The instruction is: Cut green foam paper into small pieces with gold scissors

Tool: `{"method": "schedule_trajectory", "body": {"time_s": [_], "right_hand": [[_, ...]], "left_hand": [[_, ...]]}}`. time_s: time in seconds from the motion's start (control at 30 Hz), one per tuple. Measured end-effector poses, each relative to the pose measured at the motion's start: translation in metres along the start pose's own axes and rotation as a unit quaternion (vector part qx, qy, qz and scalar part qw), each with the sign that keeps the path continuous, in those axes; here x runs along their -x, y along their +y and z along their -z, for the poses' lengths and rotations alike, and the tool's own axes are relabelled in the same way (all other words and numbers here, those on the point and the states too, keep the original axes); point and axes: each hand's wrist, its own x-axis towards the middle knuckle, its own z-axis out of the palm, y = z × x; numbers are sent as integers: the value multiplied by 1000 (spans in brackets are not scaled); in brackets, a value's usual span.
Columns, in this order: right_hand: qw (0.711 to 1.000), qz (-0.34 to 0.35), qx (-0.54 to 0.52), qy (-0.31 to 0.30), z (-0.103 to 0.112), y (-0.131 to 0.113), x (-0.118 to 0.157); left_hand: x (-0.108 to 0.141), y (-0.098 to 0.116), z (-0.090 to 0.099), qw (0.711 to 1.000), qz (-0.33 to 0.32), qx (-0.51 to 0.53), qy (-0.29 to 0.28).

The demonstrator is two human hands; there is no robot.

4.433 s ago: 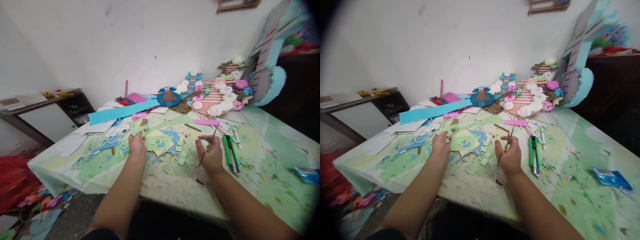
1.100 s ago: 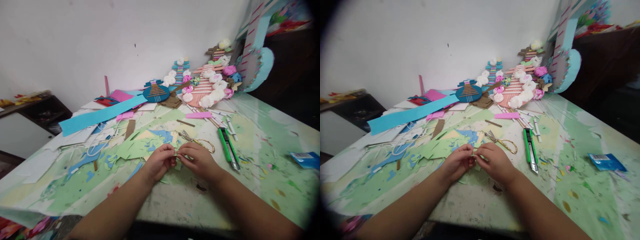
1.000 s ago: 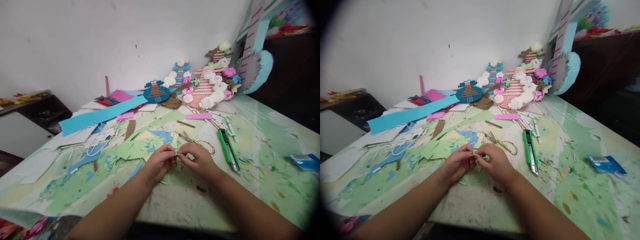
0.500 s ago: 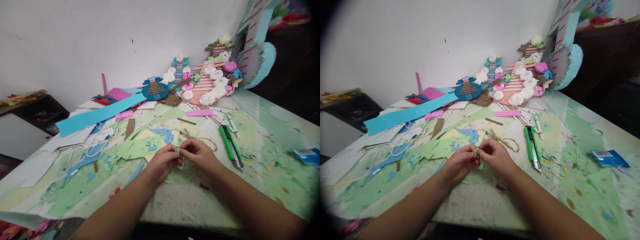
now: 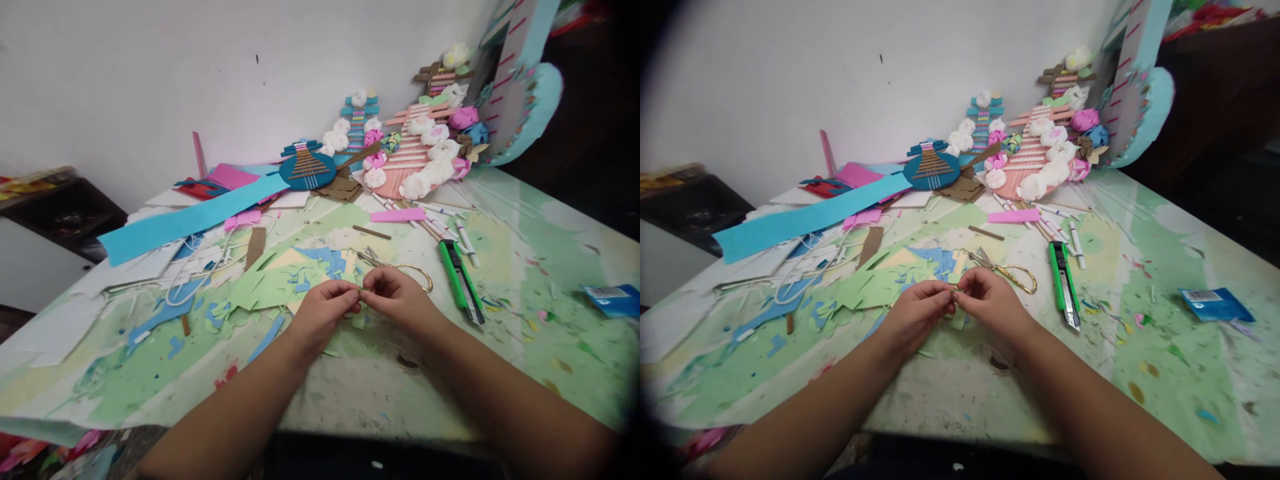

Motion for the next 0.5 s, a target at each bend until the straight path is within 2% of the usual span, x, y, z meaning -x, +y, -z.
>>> {"method": "schedule_trajectory", "body": {"time_s": [0.23, 0.4, 0.5], "right_hand": [[997, -18, -62, -45, 1, -1, 0], [992, -30, -103, -73, 1, -2, -1], [993, -48, -98, -54, 3, 1, -3]], "left_hand": [[0, 2, -1, 990, -34, -137, 25], [1, 1, -2, 985, -46, -155, 55], [1, -1, -1, 984, -56, -153, 70]]}}
